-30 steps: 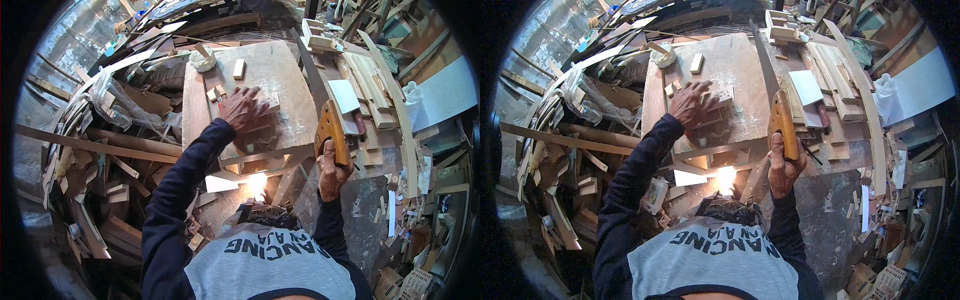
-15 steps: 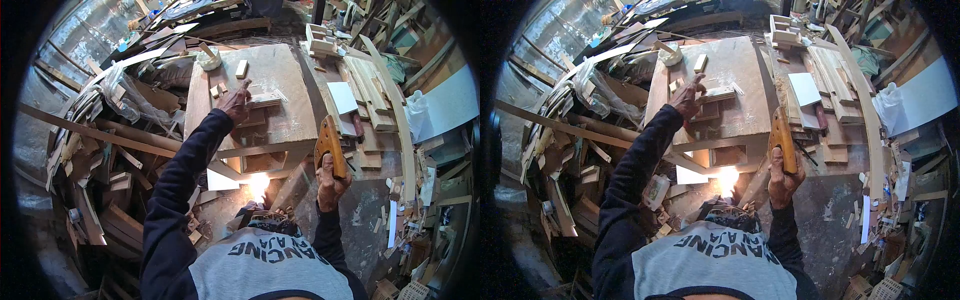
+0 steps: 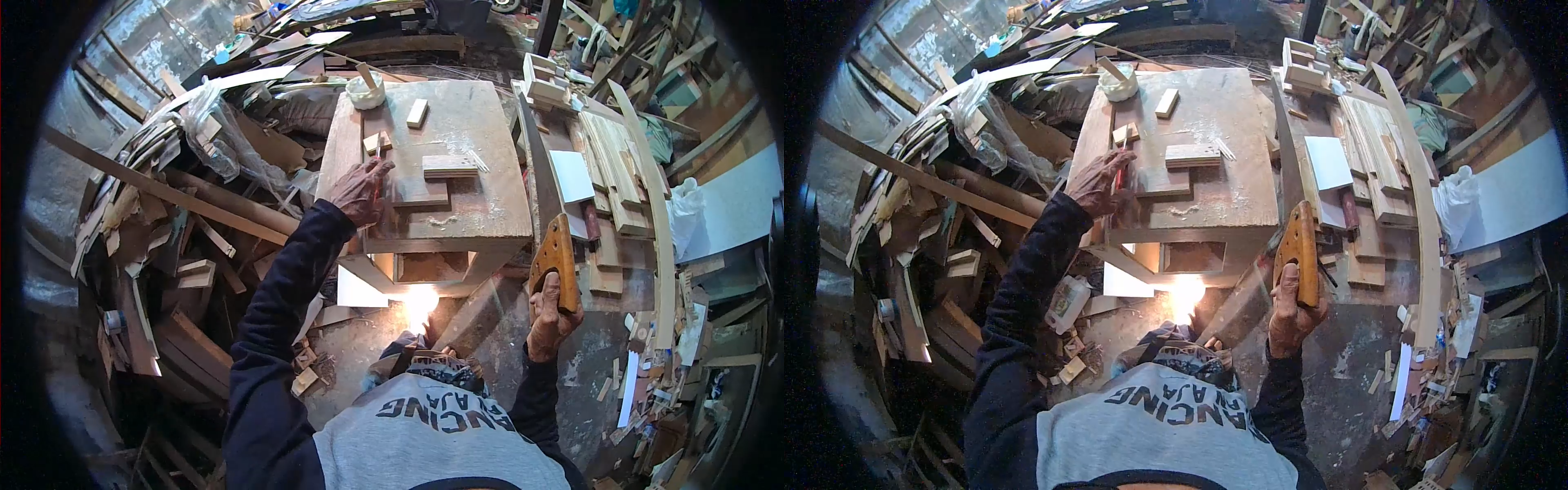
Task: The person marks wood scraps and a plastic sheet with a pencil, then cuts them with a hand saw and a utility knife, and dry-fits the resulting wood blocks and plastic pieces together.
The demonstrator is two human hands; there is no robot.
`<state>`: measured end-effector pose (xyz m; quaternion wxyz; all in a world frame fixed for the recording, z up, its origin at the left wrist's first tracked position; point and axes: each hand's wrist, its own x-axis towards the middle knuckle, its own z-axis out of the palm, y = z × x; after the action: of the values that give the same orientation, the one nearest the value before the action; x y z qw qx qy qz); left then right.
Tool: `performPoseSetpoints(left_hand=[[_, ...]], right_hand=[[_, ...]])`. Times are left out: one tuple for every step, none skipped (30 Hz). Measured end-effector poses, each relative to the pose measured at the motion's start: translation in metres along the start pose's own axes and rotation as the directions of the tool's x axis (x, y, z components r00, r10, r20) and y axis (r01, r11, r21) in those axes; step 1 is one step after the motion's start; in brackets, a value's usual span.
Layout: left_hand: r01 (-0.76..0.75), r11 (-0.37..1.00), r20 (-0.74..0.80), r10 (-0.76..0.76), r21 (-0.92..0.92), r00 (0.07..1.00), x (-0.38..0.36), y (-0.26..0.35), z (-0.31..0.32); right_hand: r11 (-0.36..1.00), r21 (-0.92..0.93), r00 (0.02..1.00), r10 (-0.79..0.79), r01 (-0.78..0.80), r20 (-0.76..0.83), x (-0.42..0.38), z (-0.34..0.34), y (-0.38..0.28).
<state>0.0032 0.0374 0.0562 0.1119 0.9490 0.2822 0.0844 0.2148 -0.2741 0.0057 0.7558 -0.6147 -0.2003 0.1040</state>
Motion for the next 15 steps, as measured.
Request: performPoseSetpoints(left_hand=[[0.011,1.000,0.006,-0.011,0.008,1.000,0.000,-0.006,0.003],[0.019,1.000,0.013,-0.019,0.017,1.000,0.001,-0.011,0.005],[0.007,0.998,0.015,-0.008,0.064,1.000,0.002,-0.008,0.000],[-0.007,0.994,0.019,0.005,0.110,1.000,0.004,0.000,-0.008],[-0.021,0.987,0.024,0.018,0.157,1.000,0.007,0.007,-0.012],[-0.055,0.991,-0.014,0.057,0.122,0.998,0.012,0.013,-0.013],[-0.089,0.992,-0.054,0.094,0.088,0.994,0.019,0.020,-0.012],[-0.124,0.991,-0.097,0.129,0.055,0.987,0.028,0.027,-0.010],[-0.143,0.988,-0.092,0.147,0.052,0.985,0.041,0.034,-0.004],[-0.178,0.983,-0.105,0.182,0.042,0.978,0.053,0.038,0.003],[-0.157,0.987,-0.034,0.158,0.031,0.987,0.065,0.046,0.004],[-0.137,0.990,0.039,0.136,0.022,0.990,0.077,0.052,0.004],[-0.095,0.995,0.092,0.096,-0.012,0.991,0.088,0.055,0.007],[-0.051,0.998,0.148,0.057,-0.044,0.987,0.098,0.055,0.012],[-0.004,0.997,0.206,0.019,-0.071,0.978,0.104,0.055,0.019]], right_hand=[[1.000,-0.018,1.000,-0.004,0.004,0.001,-0.001,0.001,-0.002],[0.999,-0.036,1.000,-0.008,0.008,-0.001,-0.001,0.003,-0.005],[0.998,-0.054,1.000,-0.013,0.013,-0.006,-0.003,0.005,-0.007],[0.999,-0.053,1.000,-0.001,0.001,0.002,-0.004,0.004,-0.008],[0.999,-0.052,1.000,0.010,-0.010,0.007,-0.006,0.004,-0.008],[0.998,-0.051,1.000,0.022,-0.021,0.013,-0.008,0.004,-0.008],[0.999,-0.032,1.000,0.019,-0.018,0.009,-0.009,0.005,-0.009],[1.000,-0.012,1.000,0.014,-0.014,0.007,-0.010,0.006,-0.009],[1.000,0.008,1.000,0.008,-0.008,0.005,-0.011,0.007,-0.010],[1.000,-0.002,1.000,-0.002,0.002,-0.004,-0.012,0.008,-0.011],[1.000,-0.012,1.000,-0.011,0.011,-0.013,-0.014,0.008,-0.013],[1.000,-0.022,0.999,-0.021,0.020,-0.024,-0.015,0.008,-0.014],[1.000,-0.012,1.000,-0.020,0.020,-0.014,-0.016,0.006,-0.014],[1.000,-0.003,1.000,-0.018,0.018,-0.005,-0.019,0.003,-0.012],[1.000,0.007,1.000,-0.015,0.015,0.005,-0.021,0.000,-0.010]])
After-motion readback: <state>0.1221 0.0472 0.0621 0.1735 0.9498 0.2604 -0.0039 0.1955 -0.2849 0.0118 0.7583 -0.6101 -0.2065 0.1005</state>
